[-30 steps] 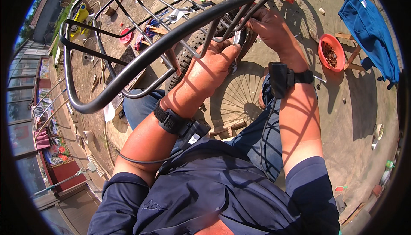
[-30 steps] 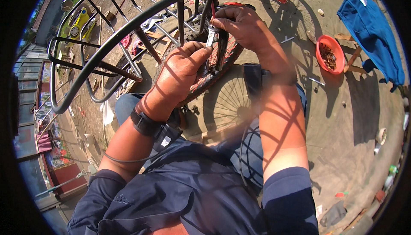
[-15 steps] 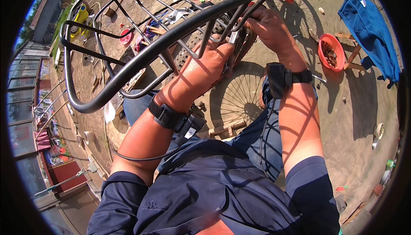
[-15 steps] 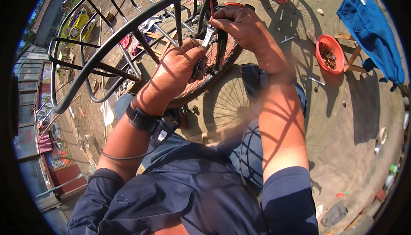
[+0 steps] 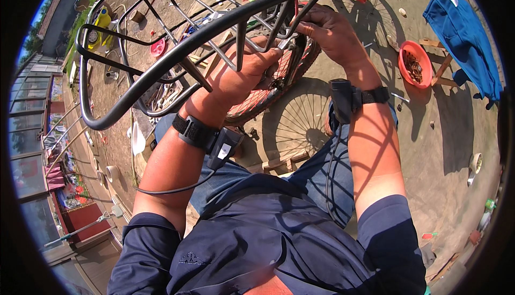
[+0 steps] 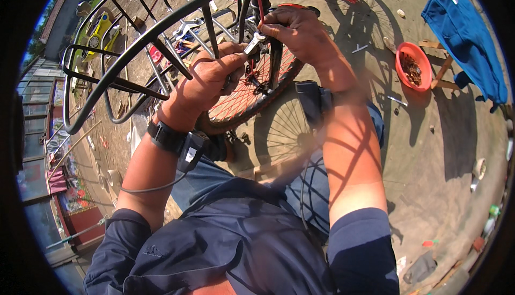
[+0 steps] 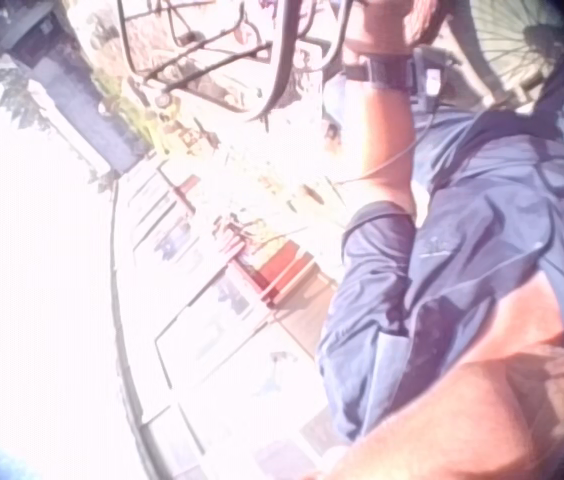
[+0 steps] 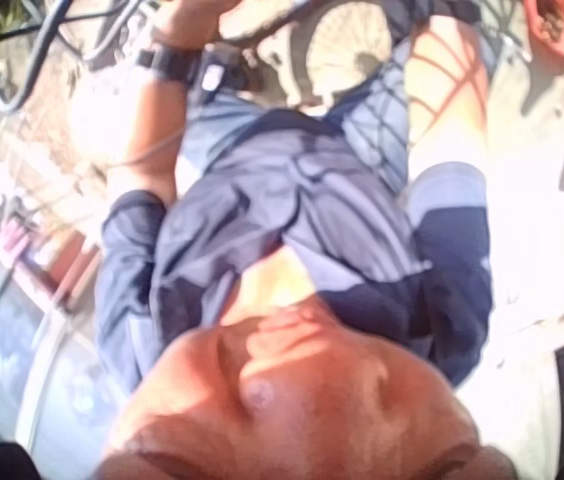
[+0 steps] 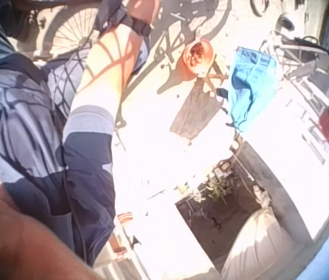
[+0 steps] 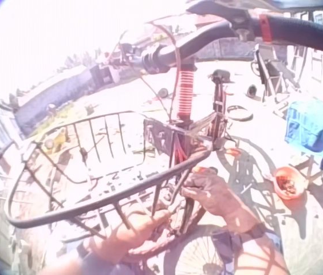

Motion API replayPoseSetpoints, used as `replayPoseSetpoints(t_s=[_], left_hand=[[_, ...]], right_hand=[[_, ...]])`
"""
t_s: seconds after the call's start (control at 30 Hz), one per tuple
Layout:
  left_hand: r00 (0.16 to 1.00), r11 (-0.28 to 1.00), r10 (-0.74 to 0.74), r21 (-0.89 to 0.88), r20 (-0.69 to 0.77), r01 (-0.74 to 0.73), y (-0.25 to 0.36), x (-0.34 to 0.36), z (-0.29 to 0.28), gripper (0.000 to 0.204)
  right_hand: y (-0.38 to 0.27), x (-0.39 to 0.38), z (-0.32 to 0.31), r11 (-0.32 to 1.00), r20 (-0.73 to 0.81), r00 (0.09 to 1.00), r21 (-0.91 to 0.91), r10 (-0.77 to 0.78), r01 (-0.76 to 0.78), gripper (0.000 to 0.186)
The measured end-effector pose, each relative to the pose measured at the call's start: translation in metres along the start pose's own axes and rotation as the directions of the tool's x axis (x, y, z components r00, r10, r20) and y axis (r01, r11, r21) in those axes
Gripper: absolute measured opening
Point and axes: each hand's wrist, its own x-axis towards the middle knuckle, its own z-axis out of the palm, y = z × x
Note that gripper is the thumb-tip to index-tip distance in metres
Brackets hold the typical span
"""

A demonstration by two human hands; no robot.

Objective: The person is sitting on the ground repairing a bicycle. They use a wrench to tighten bolts on the front wheel and handlebars.

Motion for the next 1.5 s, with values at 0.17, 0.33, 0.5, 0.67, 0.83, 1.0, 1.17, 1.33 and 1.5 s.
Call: replayPoseSetpoints(t_s=[0.17,0.33,0.5,0.67,0.83,1.0,1.17,1.33,1.5], left_hand=[[0.996,0.992,0.074,-0.104,0.055,-0.068,-0.012,0.007,-0.011,0.025],[0.803,0.756,0.56,0.271,0.203,-0.596,-0.034,0.016,-0.025,0.02],[0.989,0.997,0.003,-0.078,0.145,0.008,-0.009,0.012,-0.026,0.016],[0.993,0.998,0.019,-0.059,0.12,-0.012,-0.008,0.01,-0.022,0.017],[0.997,0.998,0.021,0.056,0.077,-0.025,0.0,-0.002,-0.002,0.023],[0.999,0.935,0.026,0.352,0.029,-0.035,-0.004,-0.003,0.011,0.022],[0.999,1.0,0.0,0.009,0.052,-0.001,-0.025,-0.032,0.004,0.022],[0.951,0.902,0.241,0.406,-0.194,-0.145,-0.059,-0.056,-0.036,0.02],[0.674,0.745,0.623,0.564,-0.397,-0.357,-0.092,-0.052,-0.079,0.02]], right_hand=[[0.001,0.0,0.003,0.991,0.029,0.998,0.115,0.062,-0.065,0.02],[0.002,0.001,0.005,0.984,0.039,0.997,0.16,0.07,-0.075,0.02],[-0.004,-0.002,0.004,0.983,0.021,0.995,0.154,0.1,-0.102,0.02],[-0.006,0.0,0.002,0.996,0.028,0.996,0.034,0.08,-0.081,0.022],[-0.015,-0.007,-0.001,0.986,0.037,0.987,0.057,0.158,-0.16,0.024],[-0.011,-0.006,0.001,0.99,0.026,0.992,0.062,0.124,-0.125,0.024],[0.001,-0.011,0.007,0.981,-0.026,0.986,0.101,0.166,-0.163,0.026],[0.007,-0.028,0.014,0.927,-0.133,0.95,0.292,0.284,-0.237,0.027],[-0.019,-0.04,0.023,0.904,-0.069,0.911,-0.111,0.407,-0.412,0.025]])
